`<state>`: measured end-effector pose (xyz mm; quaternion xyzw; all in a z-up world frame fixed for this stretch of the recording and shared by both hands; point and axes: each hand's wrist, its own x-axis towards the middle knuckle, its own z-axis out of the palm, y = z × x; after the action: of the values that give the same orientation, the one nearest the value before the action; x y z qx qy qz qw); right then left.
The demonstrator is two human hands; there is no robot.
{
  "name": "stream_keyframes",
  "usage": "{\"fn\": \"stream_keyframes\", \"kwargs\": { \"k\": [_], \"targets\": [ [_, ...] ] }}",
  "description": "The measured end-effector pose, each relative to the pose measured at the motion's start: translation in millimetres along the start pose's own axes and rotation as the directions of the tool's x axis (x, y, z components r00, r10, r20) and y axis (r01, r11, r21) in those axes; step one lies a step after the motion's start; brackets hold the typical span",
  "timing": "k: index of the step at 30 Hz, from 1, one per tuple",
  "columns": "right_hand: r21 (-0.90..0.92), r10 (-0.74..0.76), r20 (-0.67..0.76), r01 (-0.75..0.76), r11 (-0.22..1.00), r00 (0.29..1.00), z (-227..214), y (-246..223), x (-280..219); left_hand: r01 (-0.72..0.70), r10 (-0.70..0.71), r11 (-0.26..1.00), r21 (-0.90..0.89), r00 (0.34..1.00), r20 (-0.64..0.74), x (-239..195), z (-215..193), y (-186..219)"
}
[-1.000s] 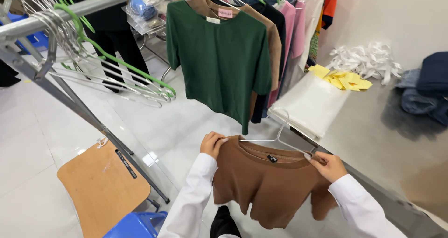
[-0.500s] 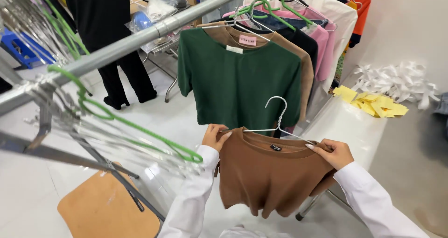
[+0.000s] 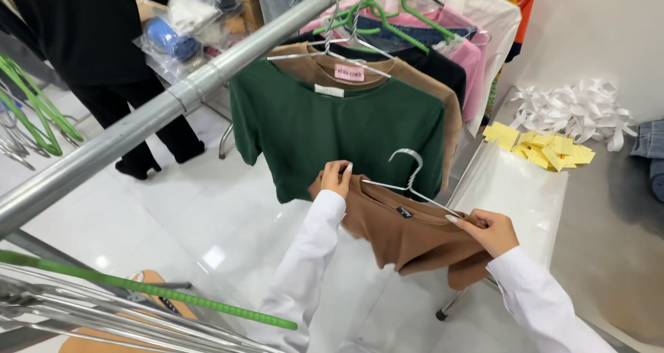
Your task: The person picks up folded shirts from a metal table, unfolds them, and places them onto hangers. They then hang the shirts on a metal clothing rack. The process is repeated for several shirts of different colors, including brown, green, and a black-and-white checkered pattern.
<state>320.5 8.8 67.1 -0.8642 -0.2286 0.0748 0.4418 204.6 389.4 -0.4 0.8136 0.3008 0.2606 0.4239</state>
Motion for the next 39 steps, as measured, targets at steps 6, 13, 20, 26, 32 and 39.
{"fn": "stream_keyframes", "kwargs": {
  "k": [6,13,20,26,32,39],
  "targets": [
    [-0.008,0.018,0.041,-0.017,1.000,0.999,-12,9,18,0.028,-0.037,0.999,-0.033,0.939,-0.341,12,-26,-124],
    [0.032,-0.015,0.100,0.012,0.999,0.995,-33,-66,8,0.254,-0.417,0.832,-0.493,0.873,-0.254,62,-78,-134],
    [0.056,0.072,0.116,-0.078,0.995,0.991,-31,-57,9,0.232,-0.516,0.787,-0.572,0.756,-0.404,118,-86,-148],
    [0.042,0.051,0.125,-0.056,0.998,0.991,-31,-49,13,0.431,-0.543,0.815,-0.387,0.802,-0.248,102,-96,-140],
    [0.007,0.105,0.179,-0.108,0.994,0.978,-22,-79,-2,0.481,-0.486,0.871,-0.098,0.874,-0.032,39,-71,-164],
    [-0.089,0.048,0.283,-0.023,0.996,0.958,-21,-54,-12,0.522,-0.633,0.739,0.427,0.756,0.170,-73,-82,-214]
  ]
}}
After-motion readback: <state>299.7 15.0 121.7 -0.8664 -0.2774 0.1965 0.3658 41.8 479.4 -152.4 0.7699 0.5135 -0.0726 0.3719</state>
